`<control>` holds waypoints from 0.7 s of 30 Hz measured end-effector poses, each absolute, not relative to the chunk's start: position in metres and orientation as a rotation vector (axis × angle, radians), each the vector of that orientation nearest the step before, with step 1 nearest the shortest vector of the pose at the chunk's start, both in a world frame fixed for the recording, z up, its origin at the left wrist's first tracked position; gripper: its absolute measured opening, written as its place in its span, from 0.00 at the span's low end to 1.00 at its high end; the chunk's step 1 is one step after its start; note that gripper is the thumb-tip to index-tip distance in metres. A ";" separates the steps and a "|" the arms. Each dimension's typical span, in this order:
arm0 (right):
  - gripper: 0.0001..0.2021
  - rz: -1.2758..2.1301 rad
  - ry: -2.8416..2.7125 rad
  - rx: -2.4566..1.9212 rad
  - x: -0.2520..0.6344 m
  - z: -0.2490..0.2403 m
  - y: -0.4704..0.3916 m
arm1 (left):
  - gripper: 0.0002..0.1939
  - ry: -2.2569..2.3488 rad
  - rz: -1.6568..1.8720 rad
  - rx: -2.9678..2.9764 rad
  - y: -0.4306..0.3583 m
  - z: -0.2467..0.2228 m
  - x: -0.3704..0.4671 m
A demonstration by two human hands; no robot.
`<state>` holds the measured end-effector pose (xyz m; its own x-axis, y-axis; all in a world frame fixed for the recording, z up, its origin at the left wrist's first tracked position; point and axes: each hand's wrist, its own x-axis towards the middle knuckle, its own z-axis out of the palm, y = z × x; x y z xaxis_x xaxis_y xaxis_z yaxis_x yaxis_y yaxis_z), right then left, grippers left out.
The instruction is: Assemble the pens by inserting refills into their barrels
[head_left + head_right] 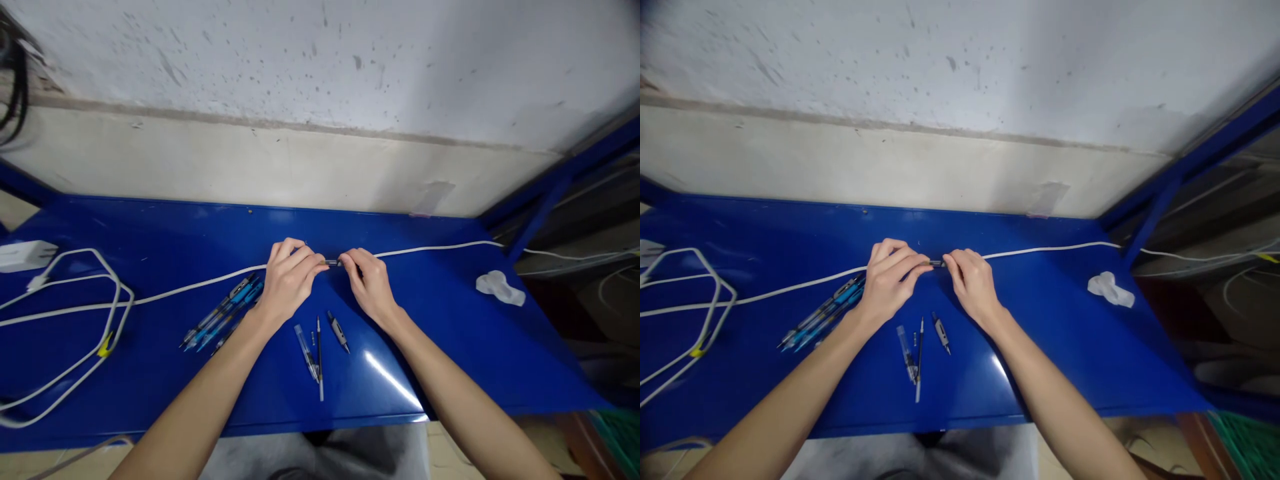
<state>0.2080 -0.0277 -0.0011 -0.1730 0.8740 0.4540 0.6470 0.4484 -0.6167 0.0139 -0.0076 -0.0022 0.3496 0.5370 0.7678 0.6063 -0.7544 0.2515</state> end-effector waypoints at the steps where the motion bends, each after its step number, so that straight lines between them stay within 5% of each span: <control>1: 0.18 0.375 -1.914 -1.267 0.209 -0.001 -0.027 | 0.03 -1.060 -1.385 -2.513 -0.007 -0.003 0.014; 21: 0.17 0.349 -1.980 -1.311 0.207 -0.004 -0.019 | 0.03 -1.038 -1.327 -2.493 0.001 -0.003 0.013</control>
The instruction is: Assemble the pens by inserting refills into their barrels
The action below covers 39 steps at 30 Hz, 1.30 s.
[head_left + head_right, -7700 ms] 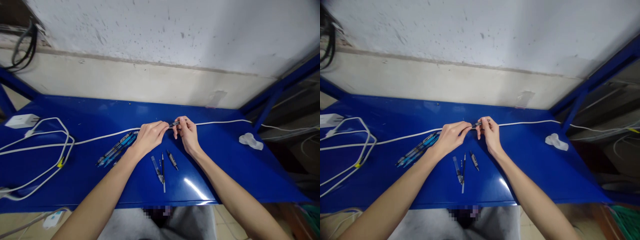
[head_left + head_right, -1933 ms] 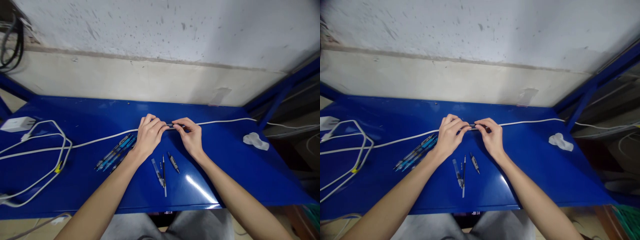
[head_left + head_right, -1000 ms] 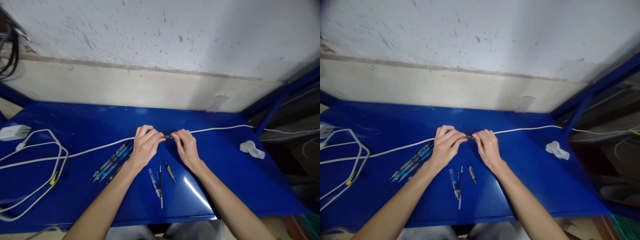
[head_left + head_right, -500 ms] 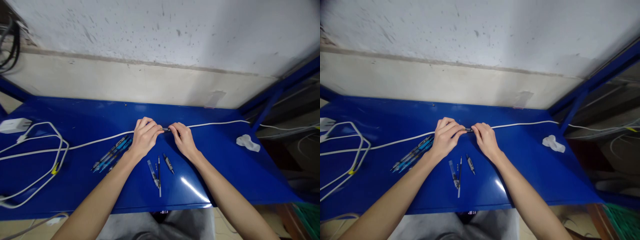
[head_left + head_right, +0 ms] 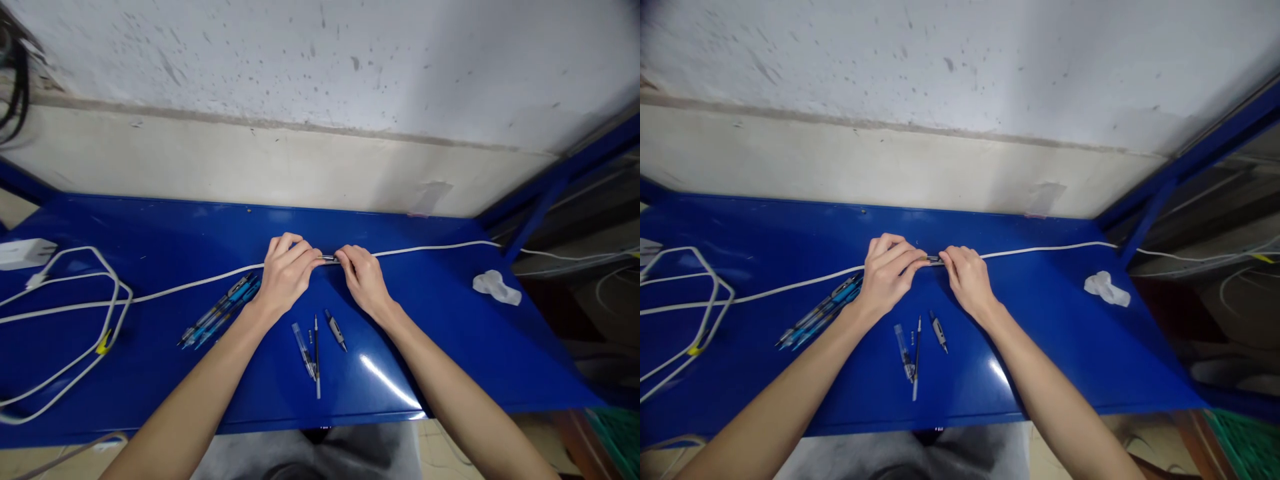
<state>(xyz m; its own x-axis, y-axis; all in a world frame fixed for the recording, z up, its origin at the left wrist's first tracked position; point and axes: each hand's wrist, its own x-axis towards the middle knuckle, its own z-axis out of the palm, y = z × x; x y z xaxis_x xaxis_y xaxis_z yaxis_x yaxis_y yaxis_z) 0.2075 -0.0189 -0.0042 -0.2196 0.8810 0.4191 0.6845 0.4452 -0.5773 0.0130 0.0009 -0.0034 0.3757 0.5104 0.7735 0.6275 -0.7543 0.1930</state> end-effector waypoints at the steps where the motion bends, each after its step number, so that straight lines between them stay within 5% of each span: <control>1: 0.17 0.348 -1.986 -1.313 0.207 -0.004 -0.019 | 0.03 -1.040 -1.323 -2.490 0.001 -0.003 0.013; 39: 0.18 0.300 -2.042 -1.354 0.206 -0.005 -0.020 | 0.05 -1.039 -1.274 -2.494 -0.001 0.001 0.010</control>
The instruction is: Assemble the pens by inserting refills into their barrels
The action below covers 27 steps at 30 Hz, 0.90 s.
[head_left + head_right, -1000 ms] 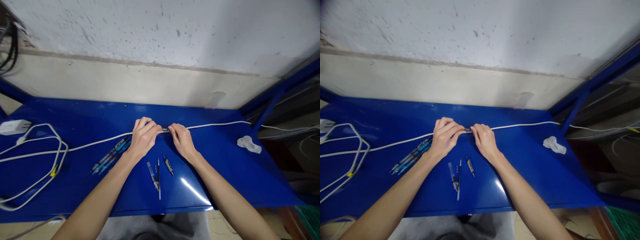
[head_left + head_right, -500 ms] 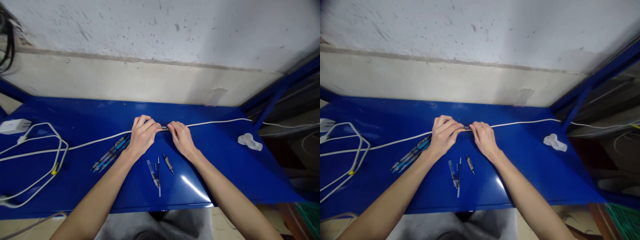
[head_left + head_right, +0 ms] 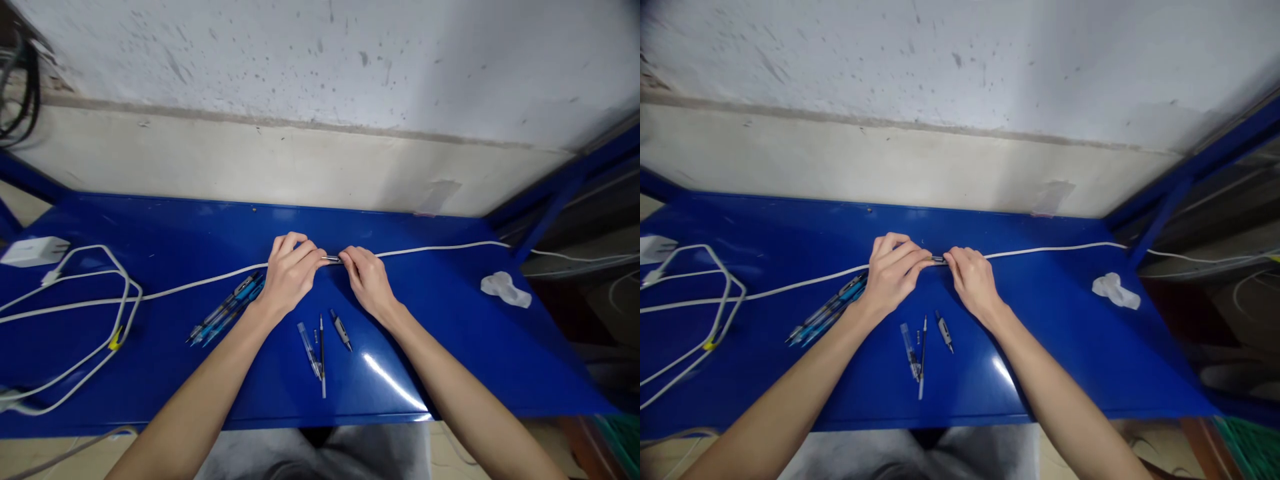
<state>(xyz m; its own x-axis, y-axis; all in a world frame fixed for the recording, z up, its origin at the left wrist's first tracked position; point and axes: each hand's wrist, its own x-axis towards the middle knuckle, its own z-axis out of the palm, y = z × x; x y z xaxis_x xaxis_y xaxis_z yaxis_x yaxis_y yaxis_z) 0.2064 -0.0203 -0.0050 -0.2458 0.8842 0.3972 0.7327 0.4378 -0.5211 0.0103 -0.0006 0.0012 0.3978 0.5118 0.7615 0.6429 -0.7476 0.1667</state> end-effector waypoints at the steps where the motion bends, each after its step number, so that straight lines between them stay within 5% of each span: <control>1: 0.18 0.305 -2.042 -1.353 0.206 -0.005 -0.021 | 0.05 -1.037 -1.274 -2.495 -0.001 0.001 0.010; 27: 0.17 0.374 -2.013 -1.324 0.208 -0.003 -0.024 | 0.04 -1.056 -1.270 -2.524 -0.002 0.005 0.010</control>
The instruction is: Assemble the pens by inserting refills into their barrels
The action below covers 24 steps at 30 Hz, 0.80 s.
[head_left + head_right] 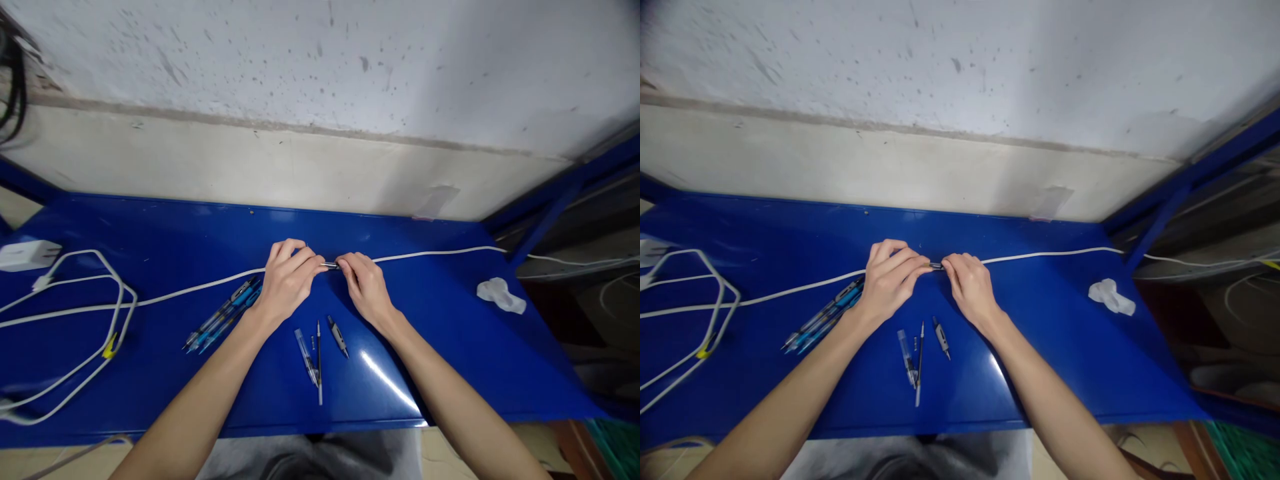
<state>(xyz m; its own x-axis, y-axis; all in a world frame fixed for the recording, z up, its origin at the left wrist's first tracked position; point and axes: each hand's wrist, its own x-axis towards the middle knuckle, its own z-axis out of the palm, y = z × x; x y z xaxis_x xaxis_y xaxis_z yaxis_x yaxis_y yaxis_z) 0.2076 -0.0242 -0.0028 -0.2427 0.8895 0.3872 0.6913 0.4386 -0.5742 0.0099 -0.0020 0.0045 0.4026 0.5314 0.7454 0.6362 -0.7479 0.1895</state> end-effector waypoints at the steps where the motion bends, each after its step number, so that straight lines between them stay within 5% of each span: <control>1: 0.17 0.373 -2.013 -1.326 0.207 -0.003 -0.024 | 0.04 -1.061 -1.274 -2.526 -0.002 0.005 0.010; 24: 0.14 0.410 -1.980 -1.357 0.207 0.002 -0.027 | 0.04 -1.064 -1.265 -2.540 -0.003 0.004 0.011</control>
<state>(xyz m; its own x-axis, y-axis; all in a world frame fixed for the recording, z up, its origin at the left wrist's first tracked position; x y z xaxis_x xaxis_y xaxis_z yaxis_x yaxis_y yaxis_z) 0.2074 -0.0269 0.0020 -0.2139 0.9071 0.3626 0.6882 0.4034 -0.6031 0.0109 -0.0028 0.0041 0.4069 0.5408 0.7361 0.6330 -0.7480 0.1996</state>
